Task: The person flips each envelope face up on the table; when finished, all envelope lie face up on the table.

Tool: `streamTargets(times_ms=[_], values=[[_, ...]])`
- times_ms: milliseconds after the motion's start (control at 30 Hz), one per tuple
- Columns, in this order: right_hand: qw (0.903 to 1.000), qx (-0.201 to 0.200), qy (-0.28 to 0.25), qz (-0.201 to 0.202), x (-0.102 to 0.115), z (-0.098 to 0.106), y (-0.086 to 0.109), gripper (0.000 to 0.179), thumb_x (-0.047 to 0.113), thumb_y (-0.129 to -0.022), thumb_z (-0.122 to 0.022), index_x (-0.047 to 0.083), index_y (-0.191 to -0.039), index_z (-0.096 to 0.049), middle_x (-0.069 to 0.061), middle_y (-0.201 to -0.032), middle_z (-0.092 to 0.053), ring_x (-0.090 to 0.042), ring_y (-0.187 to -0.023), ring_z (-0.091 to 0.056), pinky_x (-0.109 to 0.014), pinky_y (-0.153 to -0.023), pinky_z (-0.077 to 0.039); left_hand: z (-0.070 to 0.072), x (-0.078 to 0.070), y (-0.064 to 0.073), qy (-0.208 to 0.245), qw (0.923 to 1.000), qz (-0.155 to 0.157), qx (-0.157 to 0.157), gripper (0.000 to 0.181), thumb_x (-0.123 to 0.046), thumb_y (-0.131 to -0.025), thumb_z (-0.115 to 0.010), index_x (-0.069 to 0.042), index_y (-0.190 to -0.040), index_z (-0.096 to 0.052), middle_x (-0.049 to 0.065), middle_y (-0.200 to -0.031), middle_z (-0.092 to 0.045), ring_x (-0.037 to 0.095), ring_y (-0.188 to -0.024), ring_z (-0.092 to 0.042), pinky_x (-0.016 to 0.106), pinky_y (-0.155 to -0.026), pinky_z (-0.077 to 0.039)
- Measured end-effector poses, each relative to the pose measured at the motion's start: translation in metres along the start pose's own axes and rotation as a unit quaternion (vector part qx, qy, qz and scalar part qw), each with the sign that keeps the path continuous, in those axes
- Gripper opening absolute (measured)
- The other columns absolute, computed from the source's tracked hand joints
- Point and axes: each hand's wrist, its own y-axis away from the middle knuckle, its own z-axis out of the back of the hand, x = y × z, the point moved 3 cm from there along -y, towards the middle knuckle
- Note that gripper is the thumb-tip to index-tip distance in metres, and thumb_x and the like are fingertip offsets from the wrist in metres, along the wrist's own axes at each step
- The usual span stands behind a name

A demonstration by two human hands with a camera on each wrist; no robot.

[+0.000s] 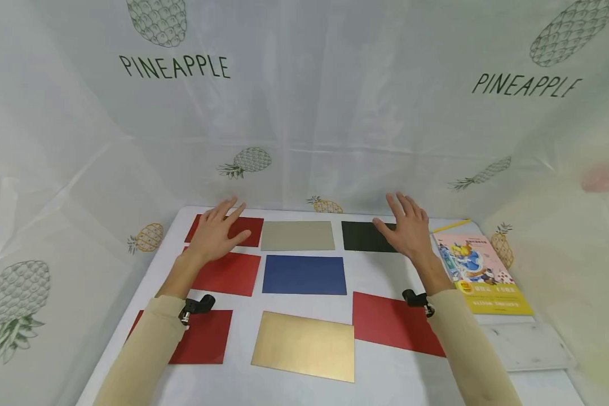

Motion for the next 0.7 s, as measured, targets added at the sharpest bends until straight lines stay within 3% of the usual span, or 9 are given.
streamTargets(times_ms=[133, 400, 533, 700], values=[[0.996, 0.003, -0.087, 0.022, 0.004, -0.002, 0.016, 0.073, 0.049, -0.093, -0.067, 0.021, -0.155, -0.041, -0.016, -0.153, -0.041, -0.042, -0.139, -0.037, -0.069, -0.104, -0.032, -0.012, -0.001, 0.011, 0.055, 0.9982, -0.021, 0.014, 0.077, -0.055, -0.094, -0.06, -0.02, -0.158, -0.035, 0.009, -0.162, -0.031, 0.038, -0.144, -0.032, 0.065, -0.112, -0.023], [0.9764, 0.096, -0.192, 0.023, 0.019, -0.02, 0.053, 0.063, 0.043, -0.093, -0.071, 0.018, -0.148, -0.051, -0.009, -0.134, -0.059, -0.032, -0.116, -0.059, -0.056, -0.095, -0.048, -0.036, -0.006, 0.033, 0.135, 0.9897, -0.012, 0.045, 0.073, -0.043, -0.09, -0.072, -0.025, -0.154, -0.043, 0.009, -0.152, -0.046, 0.034, -0.14, -0.04, 0.071, -0.11, -0.024], [0.9643, 0.154, -0.213, 0.03, 0.028, -0.035, 0.069, 0.06, 0.045, -0.092, -0.072, 0.017, -0.143, -0.057, -0.004, -0.129, -0.062, -0.028, -0.111, -0.061, -0.051, -0.091, -0.051, -0.047, -0.013, 0.037, 0.137, 0.9892, -0.021, 0.049, 0.065, -0.04, -0.09, -0.072, -0.022, -0.148, -0.051, 0.009, -0.147, -0.051, 0.032, -0.136, -0.044, 0.067, -0.109, -0.027], [0.9502, 0.225, -0.211, 0.04, 0.041, -0.051, 0.081, 0.059, 0.042, -0.089, -0.075, 0.018, -0.141, -0.059, -0.004, -0.13, -0.061, -0.023, -0.109, -0.061, -0.045, -0.09, -0.051, -0.056, -0.025, 0.039, 0.101, 0.992, -0.033, 0.068, 0.06, -0.041, -0.089, -0.071, -0.022, -0.144, -0.056, 0.007, -0.143, -0.056, 0.029, -0.134, -0.046, 0.06, -0.106, -0.032]])
